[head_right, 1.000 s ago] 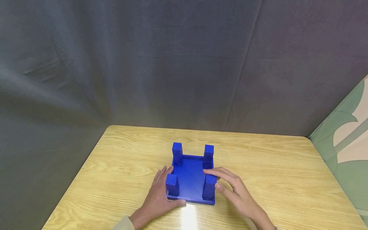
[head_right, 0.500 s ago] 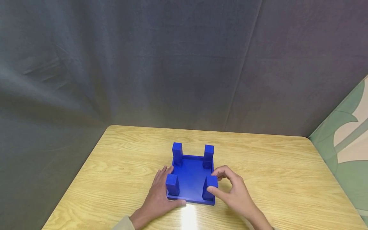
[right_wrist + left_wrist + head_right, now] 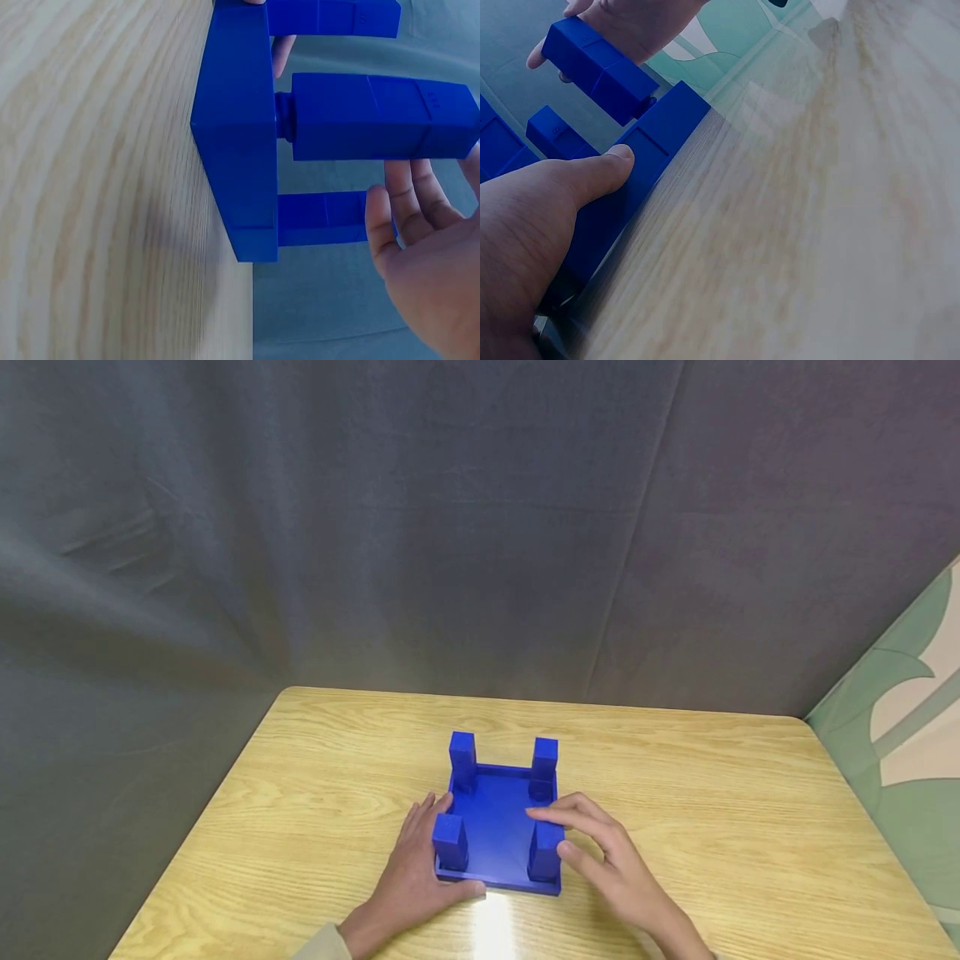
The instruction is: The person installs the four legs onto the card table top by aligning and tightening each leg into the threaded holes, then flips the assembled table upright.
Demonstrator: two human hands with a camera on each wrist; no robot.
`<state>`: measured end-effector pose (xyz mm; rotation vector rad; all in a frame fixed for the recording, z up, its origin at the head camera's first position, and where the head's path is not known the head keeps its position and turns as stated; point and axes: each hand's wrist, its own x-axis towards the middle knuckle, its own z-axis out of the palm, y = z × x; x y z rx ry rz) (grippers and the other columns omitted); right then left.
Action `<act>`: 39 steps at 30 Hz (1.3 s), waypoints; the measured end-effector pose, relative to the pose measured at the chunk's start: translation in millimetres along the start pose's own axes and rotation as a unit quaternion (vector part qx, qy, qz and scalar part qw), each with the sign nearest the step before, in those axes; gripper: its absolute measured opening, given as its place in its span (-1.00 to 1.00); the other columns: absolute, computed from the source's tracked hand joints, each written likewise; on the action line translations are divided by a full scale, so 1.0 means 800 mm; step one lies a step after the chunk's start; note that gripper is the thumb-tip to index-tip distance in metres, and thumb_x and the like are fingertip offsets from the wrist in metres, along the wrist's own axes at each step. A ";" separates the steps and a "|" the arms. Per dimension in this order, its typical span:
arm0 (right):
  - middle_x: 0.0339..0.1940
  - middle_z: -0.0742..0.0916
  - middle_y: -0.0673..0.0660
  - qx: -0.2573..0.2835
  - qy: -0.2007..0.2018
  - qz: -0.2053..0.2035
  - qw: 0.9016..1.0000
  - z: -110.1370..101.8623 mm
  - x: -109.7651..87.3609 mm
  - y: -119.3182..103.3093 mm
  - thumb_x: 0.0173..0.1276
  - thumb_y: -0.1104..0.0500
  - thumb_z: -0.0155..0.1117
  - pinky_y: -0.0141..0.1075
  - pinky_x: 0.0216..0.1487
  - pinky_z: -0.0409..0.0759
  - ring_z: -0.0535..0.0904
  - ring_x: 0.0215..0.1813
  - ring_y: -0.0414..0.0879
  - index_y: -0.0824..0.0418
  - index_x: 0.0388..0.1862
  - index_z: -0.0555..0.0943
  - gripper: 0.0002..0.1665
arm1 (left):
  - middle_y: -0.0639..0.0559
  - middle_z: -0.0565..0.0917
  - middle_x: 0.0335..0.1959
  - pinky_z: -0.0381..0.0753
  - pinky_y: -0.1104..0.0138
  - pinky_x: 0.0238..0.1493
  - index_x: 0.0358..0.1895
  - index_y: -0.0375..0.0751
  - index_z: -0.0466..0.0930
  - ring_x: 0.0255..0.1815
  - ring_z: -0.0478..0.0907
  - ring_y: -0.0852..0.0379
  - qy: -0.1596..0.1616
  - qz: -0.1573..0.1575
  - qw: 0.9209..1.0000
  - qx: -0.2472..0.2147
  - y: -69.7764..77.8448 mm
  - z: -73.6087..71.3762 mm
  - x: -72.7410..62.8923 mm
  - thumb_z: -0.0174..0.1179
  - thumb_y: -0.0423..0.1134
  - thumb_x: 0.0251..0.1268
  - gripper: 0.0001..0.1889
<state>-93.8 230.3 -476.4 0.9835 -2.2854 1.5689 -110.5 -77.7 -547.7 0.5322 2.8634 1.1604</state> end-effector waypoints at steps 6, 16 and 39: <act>0.20 0.74 0.12 0.033 -0.021 -0.018 0.999 -0.002 0.000 0.004 0.54 0.56 0.09 -0.37 0.30 0.49 0.61 0.28 -0.09 0.33 0.47 0.65 -0.41 | -0.14 0.33 0.74 0.11 -0.29 0.76 0.78 -0.13 0.18 0.82 0.06 -0.31 0.000 -0.001 1.000 -0.002 0.000 0.000 -0.001 0.64 0.41 -0.03 0.34; 0.09 0.75 0.02 -0.016 0.042 0.061 0.997 0.003 0.000 -0.001 0.37 0.55 0.46 -0.36 0.14 0.56 0.59 0.08 -0.17 0.08 0.22 0.69 -0.45 | -0.12 0.29 0.77 0.08 -0.29 0.77 0.79 -0.10 0.15 0.83 0.02 -0.29 -0.007 -0.006 1.000 -0.003 0.000 -0.001 0.000 0.62 0.43 0.01 0.34; 0.45 0.67 0.14 0.054 -0.045 0.002 0.998 0.004 -0.003 0.002 0.55 0.56 -0.20 -0.41 0.49 0.36 0.52 0.50 -0.11 0.31 0.59 0.54 -0.27 | -0.15 0.29 0.76 0.08 -0.30 0.76 0.79 -0.12 0.15 0.83 0.03 -0.32 -0.007 -0.004 1.000 -0.002 0.001 -0.001 0.000 0.62 0.43 0.01 0.34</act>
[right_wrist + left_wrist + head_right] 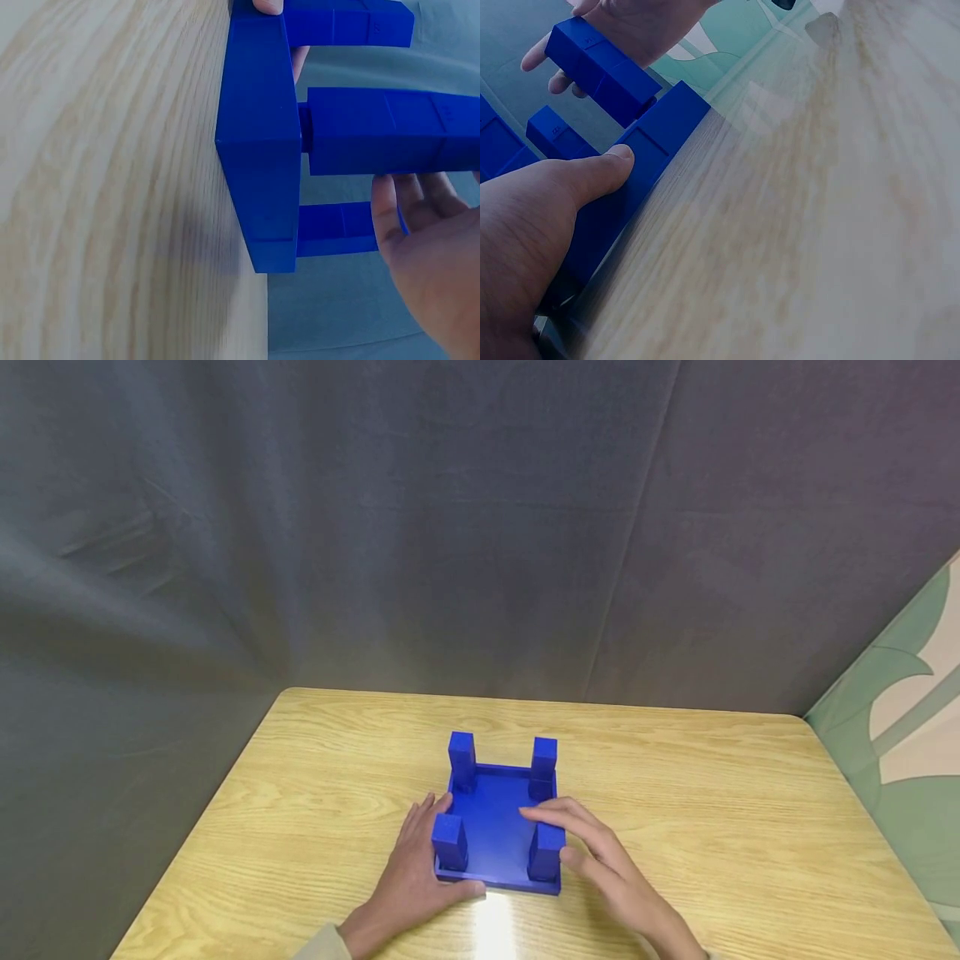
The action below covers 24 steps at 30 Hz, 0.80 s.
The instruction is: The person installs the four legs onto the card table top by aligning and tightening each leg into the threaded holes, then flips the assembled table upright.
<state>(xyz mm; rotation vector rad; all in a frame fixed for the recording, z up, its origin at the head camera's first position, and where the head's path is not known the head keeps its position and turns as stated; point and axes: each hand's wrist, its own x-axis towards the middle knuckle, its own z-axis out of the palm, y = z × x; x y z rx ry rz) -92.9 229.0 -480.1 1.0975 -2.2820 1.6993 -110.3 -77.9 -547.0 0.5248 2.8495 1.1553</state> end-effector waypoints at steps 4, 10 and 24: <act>0.46 0.70 0.14 0.027 -0.014 -0.006 1.000 -0.003 -0.001 0.003 0.50 0.56 -0.25 -0.42 0.53 0.35 0.55 0.51 -0.11 0.37 0.57 0.54 -0.26 | -0.15 0.29 0.77 0.08 -0.30 0.76 0.79 -0.12 0.14 0.83 0.02 -0.32 0.000 -0.001 1.000 0.001 0.000 0.000 0.000 0.62 0.43 0.01 0.35; 0.35 0.75 0.18 0.034 0.005 -0.002 0.999 -0.003 -0.001 0.005 0.57 0.57 -0.08 -0.38 0.51 0.44 0.62 0.43 -0.10 0.36 0.50 0.58 -0.39 | -0.14 0.28 0.77 0.08 -0.30 0.77 0.80 -0.11 0.13 0.83 0.01 -0.30 -0.002 -0.001 1.000 0.001 -0.001 0.000 0.000 0.61 0.45 0.02 0.35; -0.02 0.77 -0.08 -0.112 0.118 0.051 0.985 0.009 0.000 0.004 0.26 0.50 0.61 -0.33 0.05 0.61 0.64 -0.01 -0.20 0.04 0.08 0.67 -0.45 | -0.13 0.25 0.78 0.06 -0.29 0.77 0.81 -0.08 0.11 0.84 -0.02 -0.29 -0.007 -0.012 1.000 0.001 0.000 0.000 0.001 0.62 0.44 0.02 0.35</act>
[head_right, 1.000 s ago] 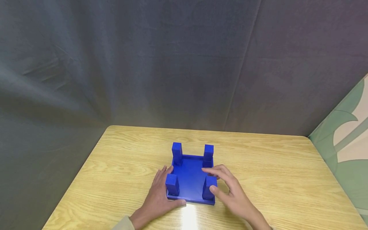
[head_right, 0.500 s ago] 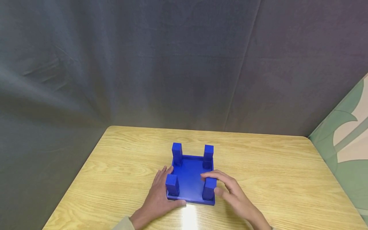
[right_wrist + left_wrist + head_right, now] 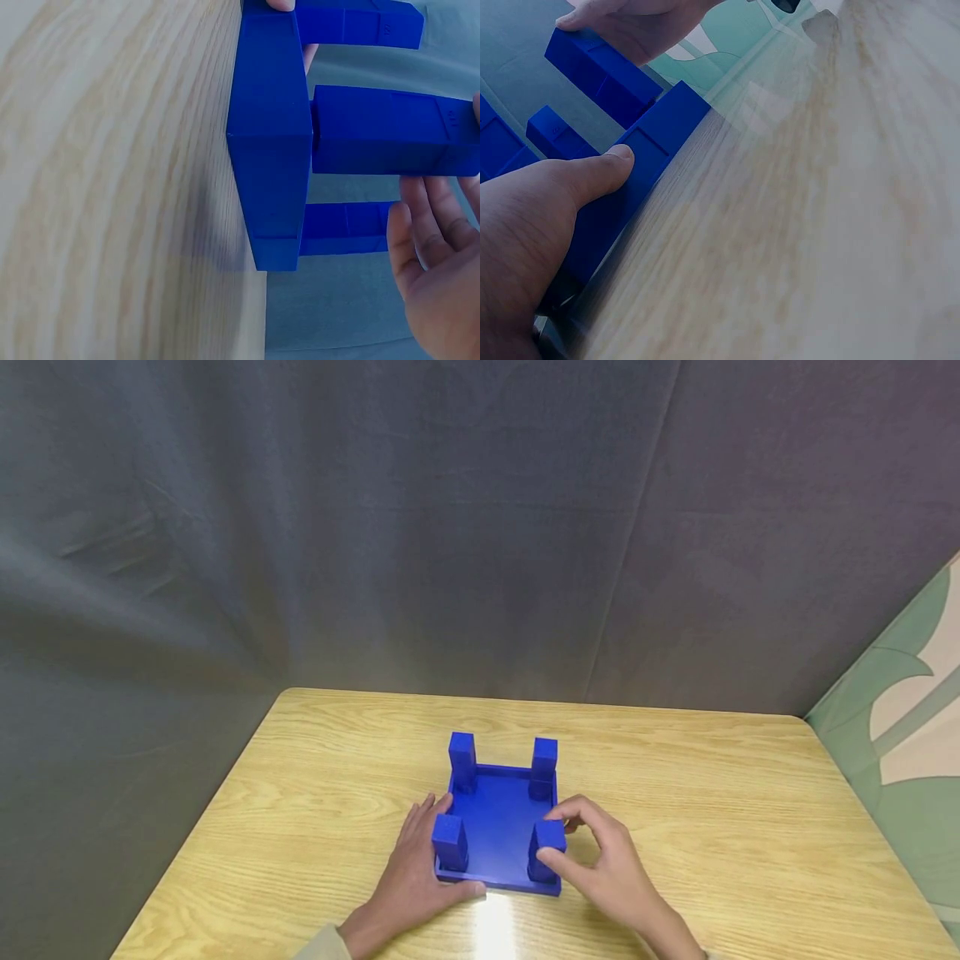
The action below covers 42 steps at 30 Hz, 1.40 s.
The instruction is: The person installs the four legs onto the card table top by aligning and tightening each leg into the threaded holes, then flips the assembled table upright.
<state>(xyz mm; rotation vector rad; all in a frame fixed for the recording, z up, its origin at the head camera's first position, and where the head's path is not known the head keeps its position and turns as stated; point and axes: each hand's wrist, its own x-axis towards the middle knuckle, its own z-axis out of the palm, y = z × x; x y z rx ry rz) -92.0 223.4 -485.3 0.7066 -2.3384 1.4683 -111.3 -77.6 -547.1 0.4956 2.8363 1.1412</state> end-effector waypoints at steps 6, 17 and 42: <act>-0.04 0.78 -0.08 -0.029 0.024 -0.020 0.999 0.004 0.001 0.000 0.14 0.48 0.70 -0.35 -0.01 0.57 0.62 -0.07 -0.22 0.04 0.11 0.70 -0.38 | -0.15 0.24 0.79 0.07 -0.33 0.76 0.81 -0.07 0.11 0.83 -0.02 -0.34 0.001 -0.002 1.000 -0.004 0.000 0.000 0.000 0.61 0.44 0.02 0.35; 0.35 0.75 0.19 0.141 -0.073 -0.096 0.983 -0.009 0.004 0.014 0.51 0.60 -0.03 -0.40 0.48 0.47 0.62 0.41 -0.08 0.47 0.51 0.55 -0.37 | -0.15 0.27 0.77 0.08 -0.32 0.76 0.80 -0.09 0.12 0.83 0.00 -0.32 0.004 0.006 1.000 0.000 -0.001 0.001 -0.001 0.61 0.44 0.02 0.35; 0.11 0.79 0.07 0.088 -0.031 -0.028 0.995 -0.010 0.002 0.010 0.27 0.67 0.42 -0.42 0.21 0.58 0.65 0.13 -0.20 0.28 0.19 0.68 -0.43 | -0.16 0.29 0.76 0.10 -0.33 0.75 0.79 -0.10 0.16 0.83 0.01 -0.34 0.011 0.005 1.000 -0.013 0.000 0.000 -0.001 0.64 0.41 -0.02 0.35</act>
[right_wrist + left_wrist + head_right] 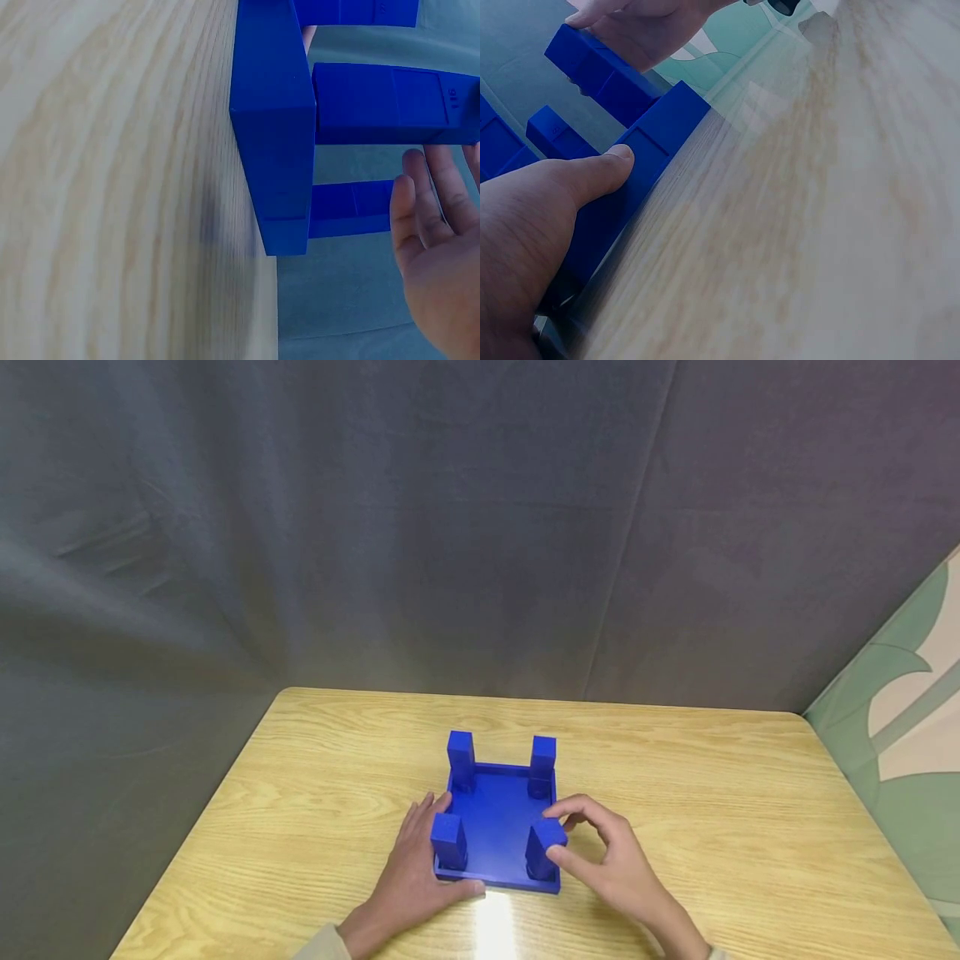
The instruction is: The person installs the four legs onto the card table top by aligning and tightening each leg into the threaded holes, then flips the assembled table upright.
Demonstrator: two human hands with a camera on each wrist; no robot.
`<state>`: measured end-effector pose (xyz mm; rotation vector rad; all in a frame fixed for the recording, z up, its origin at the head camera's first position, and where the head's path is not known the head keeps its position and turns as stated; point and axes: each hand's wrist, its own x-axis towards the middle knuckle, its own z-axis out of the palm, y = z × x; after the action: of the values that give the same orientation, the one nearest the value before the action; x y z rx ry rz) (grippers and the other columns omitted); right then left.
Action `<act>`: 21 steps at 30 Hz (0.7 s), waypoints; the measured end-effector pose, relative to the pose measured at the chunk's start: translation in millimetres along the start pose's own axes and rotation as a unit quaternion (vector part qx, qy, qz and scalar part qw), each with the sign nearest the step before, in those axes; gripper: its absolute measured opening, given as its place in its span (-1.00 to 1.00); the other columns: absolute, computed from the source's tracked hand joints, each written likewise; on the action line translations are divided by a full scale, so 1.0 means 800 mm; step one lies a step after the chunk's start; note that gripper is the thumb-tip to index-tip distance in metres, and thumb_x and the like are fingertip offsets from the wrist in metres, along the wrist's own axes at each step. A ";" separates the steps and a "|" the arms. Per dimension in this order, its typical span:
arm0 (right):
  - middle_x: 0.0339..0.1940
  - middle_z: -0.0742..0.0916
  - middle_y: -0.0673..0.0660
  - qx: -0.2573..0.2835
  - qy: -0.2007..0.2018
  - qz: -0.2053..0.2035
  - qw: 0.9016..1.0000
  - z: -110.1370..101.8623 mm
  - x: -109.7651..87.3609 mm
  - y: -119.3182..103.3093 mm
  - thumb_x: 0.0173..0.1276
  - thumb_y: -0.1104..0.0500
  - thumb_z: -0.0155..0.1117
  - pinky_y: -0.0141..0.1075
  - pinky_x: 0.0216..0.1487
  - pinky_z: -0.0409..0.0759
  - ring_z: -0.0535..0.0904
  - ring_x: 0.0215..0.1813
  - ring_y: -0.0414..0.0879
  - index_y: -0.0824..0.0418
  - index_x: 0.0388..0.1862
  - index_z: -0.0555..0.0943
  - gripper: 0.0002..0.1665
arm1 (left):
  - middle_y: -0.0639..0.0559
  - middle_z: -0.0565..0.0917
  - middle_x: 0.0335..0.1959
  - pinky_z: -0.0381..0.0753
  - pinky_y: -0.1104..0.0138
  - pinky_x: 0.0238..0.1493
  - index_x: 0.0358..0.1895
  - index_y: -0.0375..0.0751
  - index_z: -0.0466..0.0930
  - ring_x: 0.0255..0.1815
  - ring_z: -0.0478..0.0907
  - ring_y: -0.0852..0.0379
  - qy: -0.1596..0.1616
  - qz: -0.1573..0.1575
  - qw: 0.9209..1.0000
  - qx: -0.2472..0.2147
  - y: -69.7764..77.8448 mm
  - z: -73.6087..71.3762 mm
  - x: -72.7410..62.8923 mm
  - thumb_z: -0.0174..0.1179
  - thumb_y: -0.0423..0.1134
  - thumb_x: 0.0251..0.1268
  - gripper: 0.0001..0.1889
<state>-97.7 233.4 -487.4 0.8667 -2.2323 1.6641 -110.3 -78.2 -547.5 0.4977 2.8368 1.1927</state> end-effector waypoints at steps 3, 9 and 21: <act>0.04 0.78 0.05 -0.003 0.017 0.001 1.000 0.002 0.000 0.000 0.20 0.67 0.50 -0.37 0.15 0.60 0.64 0.05 -0.17 0.24 0.13 0.69 -0.42 | -0.16 0.28 0.77 0.09 -0.33 0.75 0.79 -0.11 0.16 0.83 0.00 -0.34 0.000 -0.001 1.000 0.000 0.000 0.000 0.000 0.64 0.41 -0.02 0.35; -0.09 0.77 0.00 -0.034 0.049 0.011 0.998 0.007 -0.001 -0.001 0.03 0.59 0.70 -0.37 0.11 0.62 0.65 -0.04 -0.18 0.14 -0.03 0.67 -0.38 | -0.17 0.29 0.76 0.09 -0.32 0.75 0.79 -0.11 0.16 0.82 0.01 -0.35 0.002 -0.003 1.000 -0.001 0.002 -0.001 0.000 0.65 0.40 -0.04 0.35; 0.32 0.75 0.17 0.000 -0.025 -0.085 0.996 0.007 0.001 0.011 0.37 0.56 0.24 -0.36 0.36 0.52 0.63 0.36 -0.07 0.41 0.52 0.55 -0.29 | -0.18 0.27 0.77 0.09 -0.34 0.74 0.79 -0.11 0.15 0.83 -0.01 -0.36 -0.006 -0.005 1.000 -0.003 0.001 0.000 0.001 0.63 0.42 -0.01 0.35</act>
<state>-102.8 229.7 -495.9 1.0776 -2.1220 1.5818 -110.8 -77.3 -546.5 0.4870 2.8218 1.1923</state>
